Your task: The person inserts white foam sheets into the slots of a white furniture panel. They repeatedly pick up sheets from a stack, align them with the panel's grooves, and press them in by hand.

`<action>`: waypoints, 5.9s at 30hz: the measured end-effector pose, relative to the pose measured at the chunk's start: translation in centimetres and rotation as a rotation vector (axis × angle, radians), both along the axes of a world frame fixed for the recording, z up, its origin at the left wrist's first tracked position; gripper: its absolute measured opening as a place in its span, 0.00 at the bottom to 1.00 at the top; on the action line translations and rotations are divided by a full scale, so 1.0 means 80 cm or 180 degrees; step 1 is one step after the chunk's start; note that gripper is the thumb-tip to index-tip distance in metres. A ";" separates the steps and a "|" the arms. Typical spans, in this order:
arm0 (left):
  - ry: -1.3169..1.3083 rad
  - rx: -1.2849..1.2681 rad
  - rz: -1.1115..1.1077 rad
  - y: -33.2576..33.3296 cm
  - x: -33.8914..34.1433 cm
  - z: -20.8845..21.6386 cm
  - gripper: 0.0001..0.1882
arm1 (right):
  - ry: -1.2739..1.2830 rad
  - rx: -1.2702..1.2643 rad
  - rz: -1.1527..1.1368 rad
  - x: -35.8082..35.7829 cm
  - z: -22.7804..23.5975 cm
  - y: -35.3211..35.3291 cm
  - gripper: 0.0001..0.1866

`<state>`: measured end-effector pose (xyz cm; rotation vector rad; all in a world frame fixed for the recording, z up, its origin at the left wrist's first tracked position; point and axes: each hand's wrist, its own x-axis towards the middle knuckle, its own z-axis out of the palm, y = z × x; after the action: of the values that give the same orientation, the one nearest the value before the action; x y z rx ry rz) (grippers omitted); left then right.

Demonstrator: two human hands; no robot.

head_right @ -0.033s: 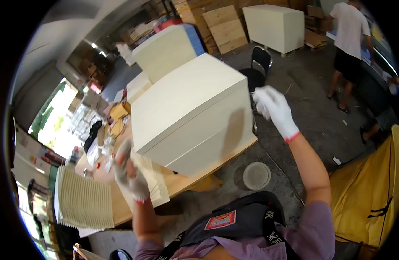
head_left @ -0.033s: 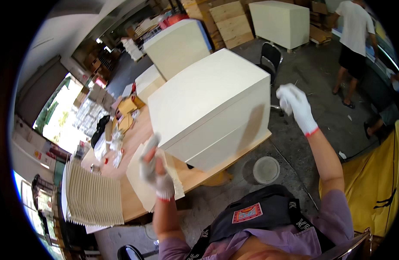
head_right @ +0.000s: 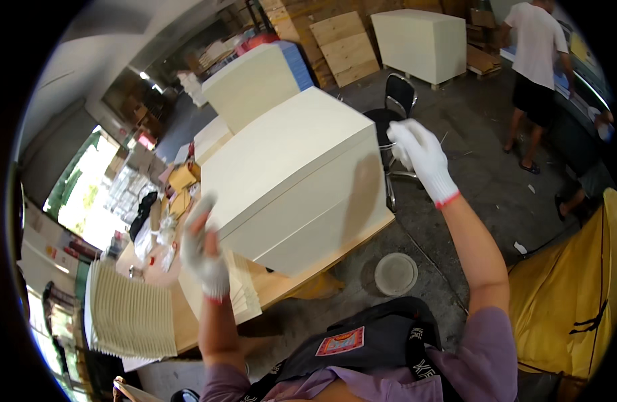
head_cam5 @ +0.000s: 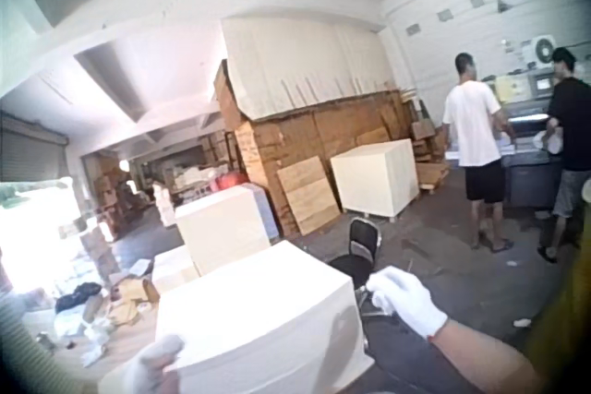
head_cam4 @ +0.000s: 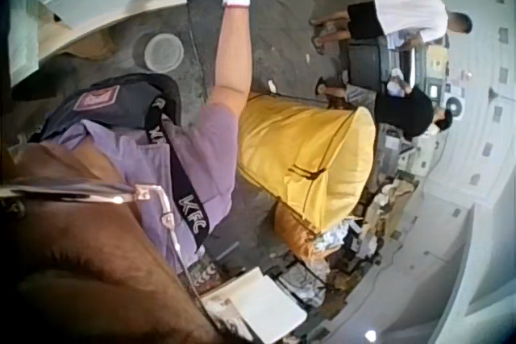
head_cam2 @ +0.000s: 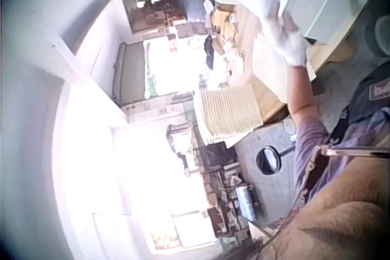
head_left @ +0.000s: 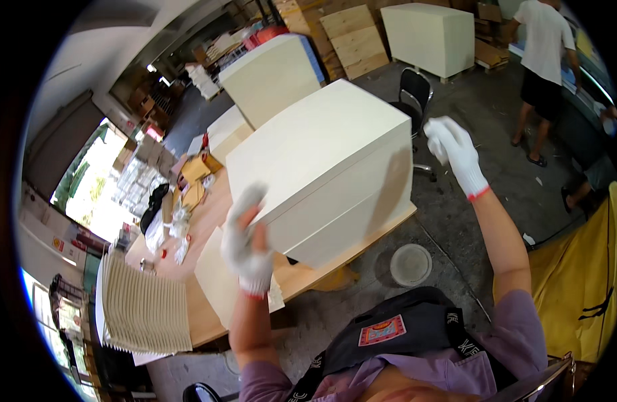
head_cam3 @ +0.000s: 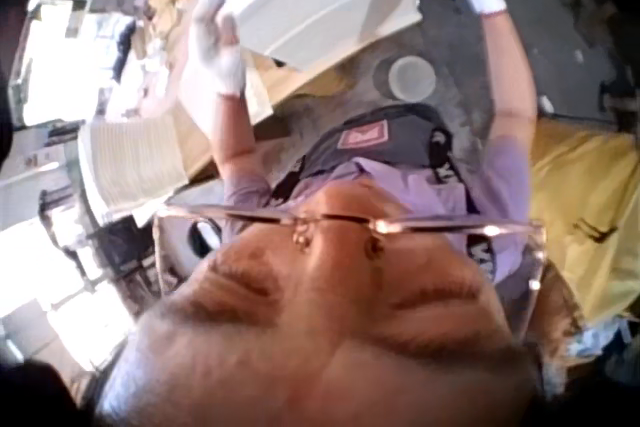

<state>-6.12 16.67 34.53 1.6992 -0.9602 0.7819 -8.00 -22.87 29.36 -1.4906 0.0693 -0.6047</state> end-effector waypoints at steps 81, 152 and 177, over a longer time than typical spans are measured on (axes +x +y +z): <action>0.1230 0.2561 -0.0230 -0.231 0.134 0.053 0.15 | -0.0107 -0.1390 -0.0664 0.103 0.032 0.027 0.28; 0.1263 0.2286 -0.0397 -0.236 0.140 0.043 0.18 | -0.0048 -0.1433 -0.0593 0.095 0.032 0.026 0.30; 0.1180 0.2416 -0.0252 -0.236 0.146 0.039 0.17 | 0.0008 -0.1326 -0.0601 0.095 0.032 0.029 0.28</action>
<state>5.58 -2.20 37.62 2.3217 -1.1214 0.0080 -0.39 -20.55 31.88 -1.9018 0.0906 -0.8039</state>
